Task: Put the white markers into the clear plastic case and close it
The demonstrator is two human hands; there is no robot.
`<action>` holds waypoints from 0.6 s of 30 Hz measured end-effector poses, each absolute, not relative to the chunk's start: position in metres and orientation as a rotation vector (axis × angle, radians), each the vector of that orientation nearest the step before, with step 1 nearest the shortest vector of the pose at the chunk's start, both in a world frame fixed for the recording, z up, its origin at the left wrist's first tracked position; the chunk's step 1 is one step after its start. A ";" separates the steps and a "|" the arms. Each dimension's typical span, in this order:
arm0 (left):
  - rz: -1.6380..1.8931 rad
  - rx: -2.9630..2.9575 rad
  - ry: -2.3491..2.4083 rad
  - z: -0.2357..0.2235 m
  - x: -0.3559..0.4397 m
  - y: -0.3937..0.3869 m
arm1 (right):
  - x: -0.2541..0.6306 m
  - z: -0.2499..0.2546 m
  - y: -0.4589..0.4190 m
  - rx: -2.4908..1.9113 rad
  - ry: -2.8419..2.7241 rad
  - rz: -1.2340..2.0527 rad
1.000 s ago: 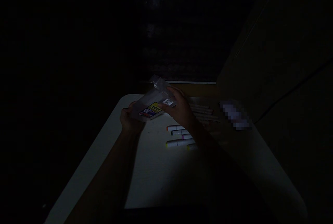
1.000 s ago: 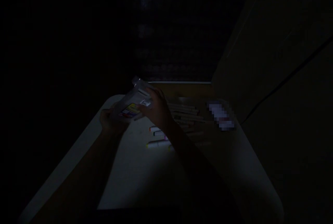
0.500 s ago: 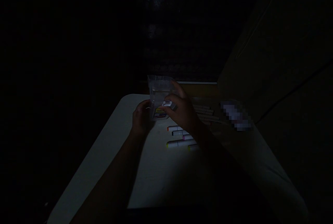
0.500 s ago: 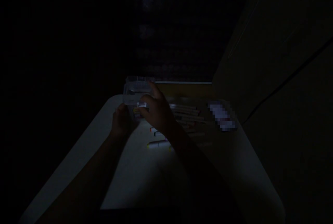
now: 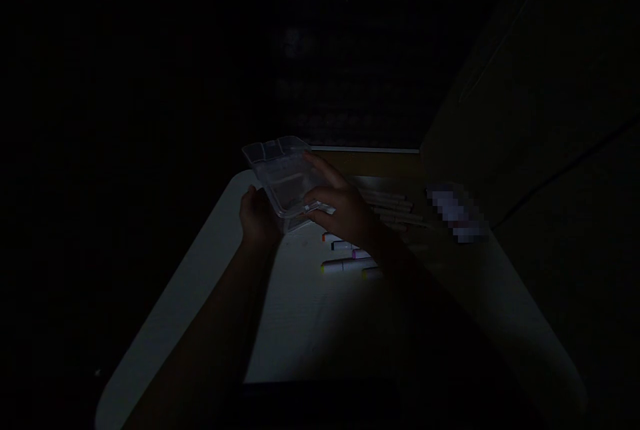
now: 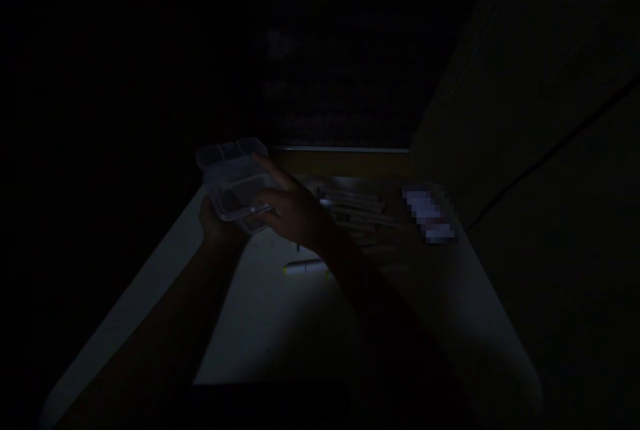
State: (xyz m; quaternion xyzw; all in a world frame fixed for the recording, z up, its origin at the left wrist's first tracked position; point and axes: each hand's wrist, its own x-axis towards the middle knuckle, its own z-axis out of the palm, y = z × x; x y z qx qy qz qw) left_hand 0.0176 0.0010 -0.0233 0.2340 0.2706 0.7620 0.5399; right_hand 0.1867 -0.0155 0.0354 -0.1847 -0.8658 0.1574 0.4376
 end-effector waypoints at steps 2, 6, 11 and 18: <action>1.774 0.552 0.601 -0.024 0.013 0.000 | 0.187 0.037 -0.017 -0.422 -2.133 0.378; 1.615 0.542 0.533 -0.023 0.010 -0.004 | 0.188 0.039 -0.018 -0.359 -2.144 0.355; 1.504 0.532 0.688 -0.019 0.015 -0.007 | 0.190 0.043 -0.022 -0.442 -2.202 0.349; 1.498 0.513 0.782 -0.018 0.018 -0.006 | 0.190 0.045 -0.024 -0.527 -2.248 0.313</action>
